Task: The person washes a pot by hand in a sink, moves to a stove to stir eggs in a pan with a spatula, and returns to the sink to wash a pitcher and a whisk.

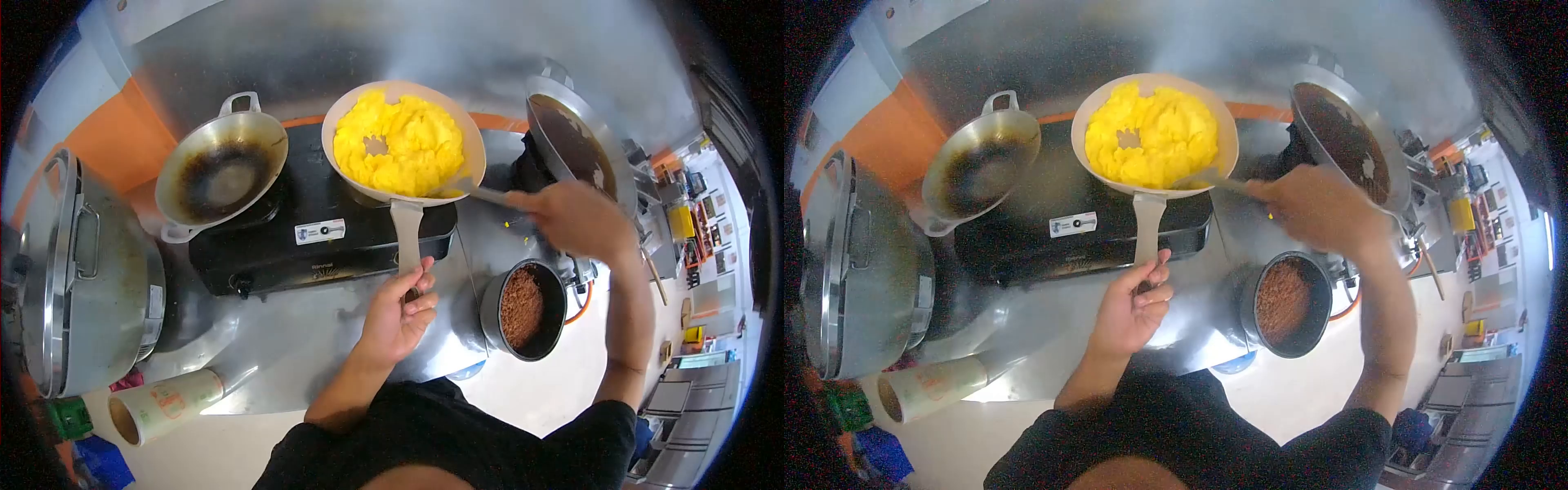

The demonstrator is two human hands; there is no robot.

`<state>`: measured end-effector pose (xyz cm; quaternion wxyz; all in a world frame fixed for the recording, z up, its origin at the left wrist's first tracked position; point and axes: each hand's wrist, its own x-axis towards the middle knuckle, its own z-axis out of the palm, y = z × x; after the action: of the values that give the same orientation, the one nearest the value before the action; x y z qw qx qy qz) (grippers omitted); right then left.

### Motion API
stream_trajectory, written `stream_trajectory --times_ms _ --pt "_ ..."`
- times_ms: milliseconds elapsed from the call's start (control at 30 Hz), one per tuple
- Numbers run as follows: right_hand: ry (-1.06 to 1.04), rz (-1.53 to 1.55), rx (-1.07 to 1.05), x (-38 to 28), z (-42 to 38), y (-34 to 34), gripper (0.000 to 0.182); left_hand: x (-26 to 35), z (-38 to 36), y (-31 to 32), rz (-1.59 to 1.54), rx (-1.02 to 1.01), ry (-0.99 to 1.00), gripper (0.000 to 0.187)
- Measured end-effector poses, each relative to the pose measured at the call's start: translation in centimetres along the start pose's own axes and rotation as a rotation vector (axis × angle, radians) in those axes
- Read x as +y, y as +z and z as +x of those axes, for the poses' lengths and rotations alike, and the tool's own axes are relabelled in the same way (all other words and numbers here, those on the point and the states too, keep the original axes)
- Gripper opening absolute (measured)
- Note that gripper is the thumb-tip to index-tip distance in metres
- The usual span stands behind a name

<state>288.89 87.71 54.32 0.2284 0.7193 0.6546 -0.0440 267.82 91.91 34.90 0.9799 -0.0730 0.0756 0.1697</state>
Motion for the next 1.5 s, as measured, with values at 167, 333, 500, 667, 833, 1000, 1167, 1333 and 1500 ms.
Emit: stream_trajectory --times_ms 167,333,500,667,833,1000,1167,1333,1500 --pt "0.133 0.105 0.301 -3.2 7.3 8.8 0.049 -0.2 -0.1 0.4 0.128 0.067 0.032 0.02" --pt "-0.011 0.436 0.32 2.9 10.1 5.5 0.035 -0.2 -0.1 0.7 0.11 0.093 0.047 0.02" --pt "0.037 0.231 0.311 4.4 12.7 3.3 0.039 -0.3 -0.1 0.3 0.146 0.075 0.043 0.018" --pt "0.069 0.092 0.226 -1.1 11.7 5.4 0.046 -0.3 -0.1 0.2 0.134 0.064 0.066 0.017" --pt "0.028 0.111 0.206 -0.4 4.9 1.6 0.044 -0.4 0.0 -0.1 0.106 0.044 0.059 0.016" --pt "0.071 -0.078 -0.03 -2.1 0.2 -3.0 0.041 -0.2 0.0 0.3 0.13 0.07 0.048 0.015" --pt "0.112 0.041 0.266 -1.7 6.2 6.5 0.048 -0.2 -0.3 0.4 0.14 0.095 0.055 0.018" --pt "0.075 0.18 0.421 3.9 12.2 8.5 0.039 -0.1 -0.3 0.7 0.181 0.104 0.056 0.016" --pt "0.079 0.339 0.29 3.2 10.5 0.5 0.03 0.0 -0.6 0.5 0.146 0.099 0.057 0.02"
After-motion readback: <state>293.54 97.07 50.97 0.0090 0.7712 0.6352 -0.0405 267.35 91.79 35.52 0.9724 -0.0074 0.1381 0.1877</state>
